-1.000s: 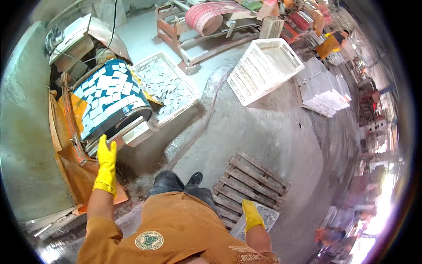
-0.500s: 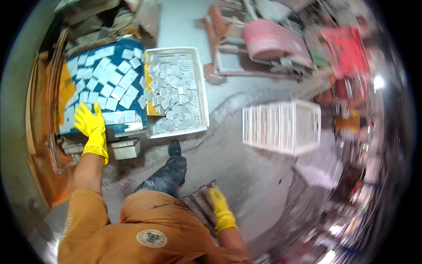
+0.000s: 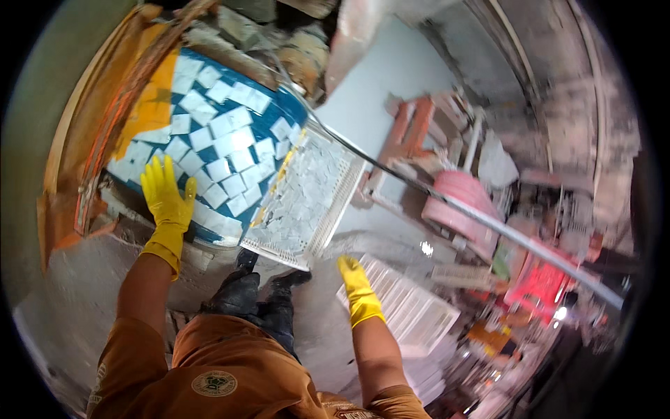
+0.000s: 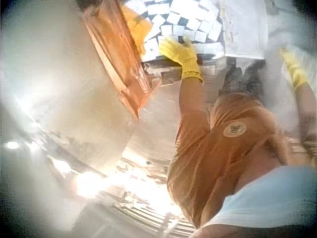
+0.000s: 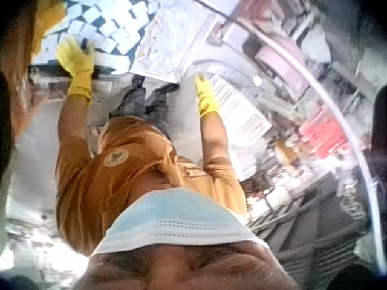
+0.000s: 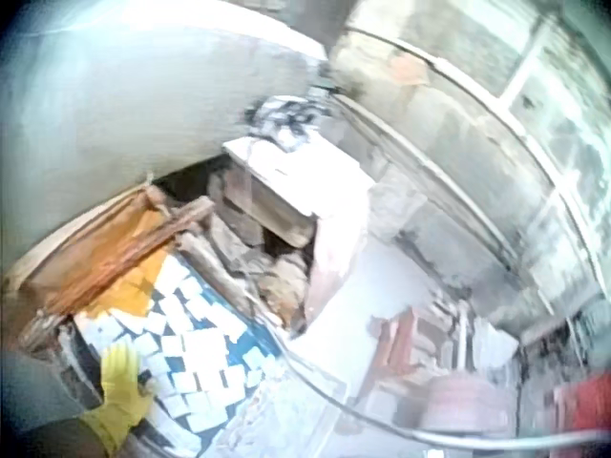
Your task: The person sorts small square tiles from a conveyor belt into white plastic crates. They wear yellow gloves and repeatedly pick tiles from the moving belt, placing them into the crates below. The person also moves a full crate to a pallet and retrieves an empty one to continue the process.
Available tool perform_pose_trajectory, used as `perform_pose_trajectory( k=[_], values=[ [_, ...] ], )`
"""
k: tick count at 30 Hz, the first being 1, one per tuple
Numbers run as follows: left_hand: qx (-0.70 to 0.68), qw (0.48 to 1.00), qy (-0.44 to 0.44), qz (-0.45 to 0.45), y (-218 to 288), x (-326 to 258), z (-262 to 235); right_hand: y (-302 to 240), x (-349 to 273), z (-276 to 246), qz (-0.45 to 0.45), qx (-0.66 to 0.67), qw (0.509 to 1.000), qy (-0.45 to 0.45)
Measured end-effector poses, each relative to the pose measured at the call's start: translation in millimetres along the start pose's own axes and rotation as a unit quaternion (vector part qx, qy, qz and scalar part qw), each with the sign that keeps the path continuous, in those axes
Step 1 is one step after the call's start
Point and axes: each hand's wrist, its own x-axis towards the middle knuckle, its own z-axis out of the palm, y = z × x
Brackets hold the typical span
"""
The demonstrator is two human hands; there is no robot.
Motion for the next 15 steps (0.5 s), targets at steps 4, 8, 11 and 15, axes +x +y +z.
perform_pose_trajectory(
  k=[4,8,11,15],
  values=[
    [-0.046,0.999,-0.014,-0.017,5,12,-15,-153,58,-6,-0.145,-0.107,0.984,0.002],
    [-0.098,0.994,-0.004,-0.042,-4,6,-20,-283,92,67,-0.462,-0.163,0.871,0.007],
    [-0.125,0.989,-0.005,-0.079,-9,-5,-31,-377,84,145,-0.647,-0.13,0.75,-0.04],
    [-0.186,0.978,0.058,-0.07,-15,-10,-11,-451,87,221,-0.732,-0.172,0.658,-0.045]
  ],
)
